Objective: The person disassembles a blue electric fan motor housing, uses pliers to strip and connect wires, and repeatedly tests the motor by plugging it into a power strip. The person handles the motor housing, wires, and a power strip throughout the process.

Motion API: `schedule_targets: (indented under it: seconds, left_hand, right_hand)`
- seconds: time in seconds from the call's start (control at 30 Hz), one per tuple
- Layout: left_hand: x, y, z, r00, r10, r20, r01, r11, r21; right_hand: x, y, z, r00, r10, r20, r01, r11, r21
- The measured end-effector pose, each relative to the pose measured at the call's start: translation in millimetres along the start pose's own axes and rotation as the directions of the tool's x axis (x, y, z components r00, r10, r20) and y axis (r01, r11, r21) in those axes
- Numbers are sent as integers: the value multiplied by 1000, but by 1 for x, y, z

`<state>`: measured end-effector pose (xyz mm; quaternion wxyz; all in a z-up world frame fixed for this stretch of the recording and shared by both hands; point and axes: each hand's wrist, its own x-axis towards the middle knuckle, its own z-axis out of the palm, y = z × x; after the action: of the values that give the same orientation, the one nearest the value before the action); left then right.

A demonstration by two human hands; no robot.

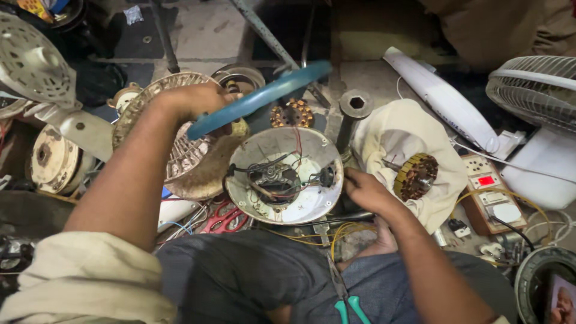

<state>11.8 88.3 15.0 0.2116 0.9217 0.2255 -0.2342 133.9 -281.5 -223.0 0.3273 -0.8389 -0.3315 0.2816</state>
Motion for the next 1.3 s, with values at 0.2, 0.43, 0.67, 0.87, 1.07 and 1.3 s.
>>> schedule_targets:
  seconds: [0.2,0.43,0.67,0.87,1.07,1.3]
  left_hand:
    - [27,-41,39,988,153,33,-109,822,-560]
    - [26,-46,38,991,-11,-135,-51,892,-449]
    - [-39,-39,37,960,-5,-280,-77,957,-280]
    - [-78,-67,66,943,63,-327,-207,880,-428]
    - [-92,-93,80,936,106,-335,-302,730,-613]
    - [-99,-107,78,977,100,-190,-210,624,-753]
  right_hand:
    - [0,3,1,1000,3,0,-3,999,39]
    - [2,8,2,998,50,29,-50,999,-7]
    - [-1,23,8,994,101,32,-103,993,59]
    - [-5,53,20,999,7,-35,-4,997,81]
    - [-18,35,22,996,-5,-86,14,995,99]
    - [-81,-31,22,993,-11,-117,-16,975,-221]
